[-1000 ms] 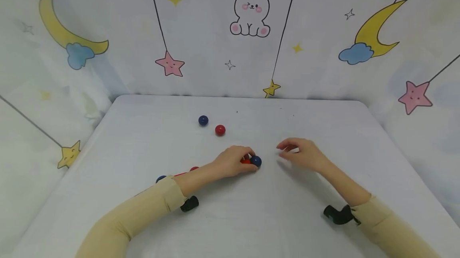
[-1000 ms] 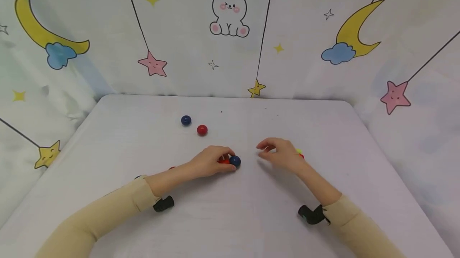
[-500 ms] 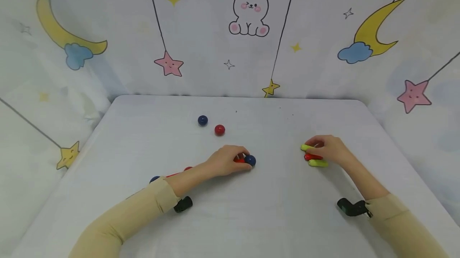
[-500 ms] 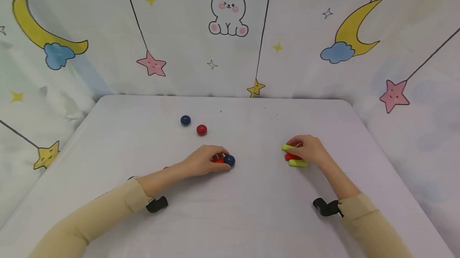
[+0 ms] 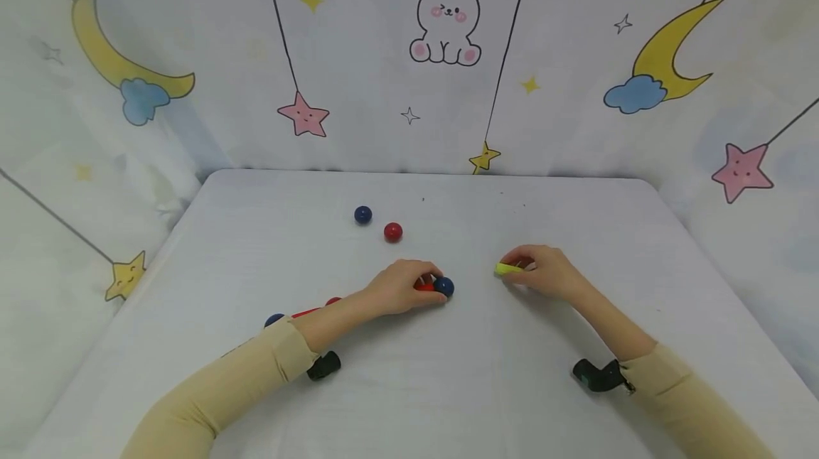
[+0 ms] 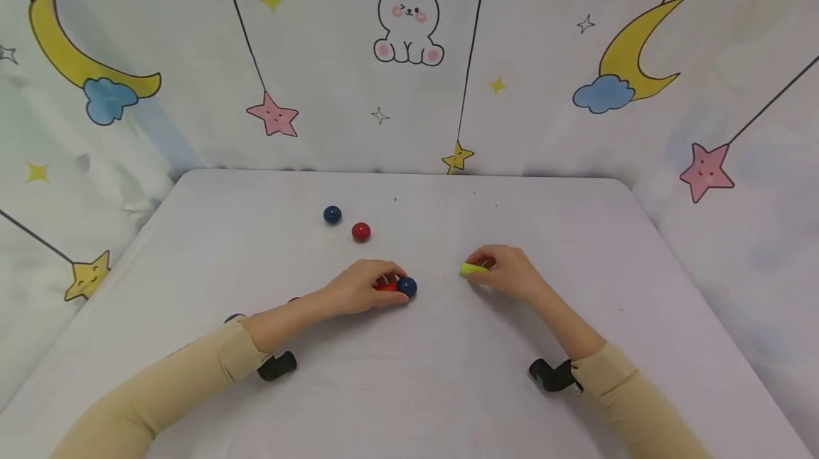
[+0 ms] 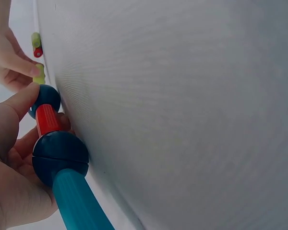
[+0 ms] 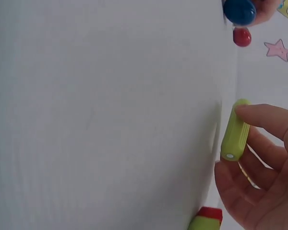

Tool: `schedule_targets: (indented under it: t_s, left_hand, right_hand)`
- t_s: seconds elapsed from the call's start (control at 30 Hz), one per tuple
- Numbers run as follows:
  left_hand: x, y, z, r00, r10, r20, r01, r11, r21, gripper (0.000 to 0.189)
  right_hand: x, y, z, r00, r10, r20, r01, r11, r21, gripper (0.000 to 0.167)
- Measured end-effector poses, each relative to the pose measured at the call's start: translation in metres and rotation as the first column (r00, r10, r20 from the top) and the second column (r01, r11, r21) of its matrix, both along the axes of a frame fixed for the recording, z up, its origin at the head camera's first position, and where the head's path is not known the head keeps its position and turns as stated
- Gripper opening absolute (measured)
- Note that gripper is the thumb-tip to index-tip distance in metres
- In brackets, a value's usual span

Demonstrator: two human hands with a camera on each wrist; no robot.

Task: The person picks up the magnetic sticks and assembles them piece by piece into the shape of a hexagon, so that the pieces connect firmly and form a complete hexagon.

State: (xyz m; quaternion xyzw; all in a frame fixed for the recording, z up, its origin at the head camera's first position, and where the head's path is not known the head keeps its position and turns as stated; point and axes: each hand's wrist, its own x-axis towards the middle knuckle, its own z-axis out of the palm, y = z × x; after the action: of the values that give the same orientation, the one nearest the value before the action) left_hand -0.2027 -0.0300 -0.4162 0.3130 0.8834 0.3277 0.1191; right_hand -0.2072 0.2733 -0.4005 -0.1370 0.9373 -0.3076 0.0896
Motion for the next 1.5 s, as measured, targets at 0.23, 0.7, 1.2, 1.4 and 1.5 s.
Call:
schedule_targets:
  t_s: [0.23,0.7,1.2,1.4,1.5]
  left_hand:
    - [0.000,-0.001,0.001,1.000,0.000,-0.001,0.000,1.000,0.000,0.038]
    - [0.002,-0.005,0.001,1.000,-0.001,0.000,0.001,1.000,0.023,0.035]
    - [0.001,-0.010,0.003,0.996,0.011,-0.083,-0.010,1.000,0.021,0.038]
    - [-0.002,-0.005,0.000,0.992,0.013,-0.122,-0.011,1.000,0.016,0.026]
    - [-0.003,-0.006,-0.002,0.994,0.032,-0.108,-0.031,0.999,0.010,0.022]
  right_hand:
    - [0.005,-0.025,-0.001,0.994,0.108,-0.009,-0.108,0.993,-0.039,0.023]
    - [0.011,-0.058,-0.005,0.968,0.249,-0.024,-0.250,0.964,-0.093,0.022]
    - [0.011,-0.073,-0.004,0.961,0.273,-0.039,-0.276,0.955,-0.112,0.021]
    - [0.005,-0.082,-0.003,0.965,0.262,-0.017,-0.263,0.960,-0.093,0.024]
    - [-0.007,-0.086,-0.001,0.967,0.256,-0.019,-0.256,0.964,-0.072,0.024]
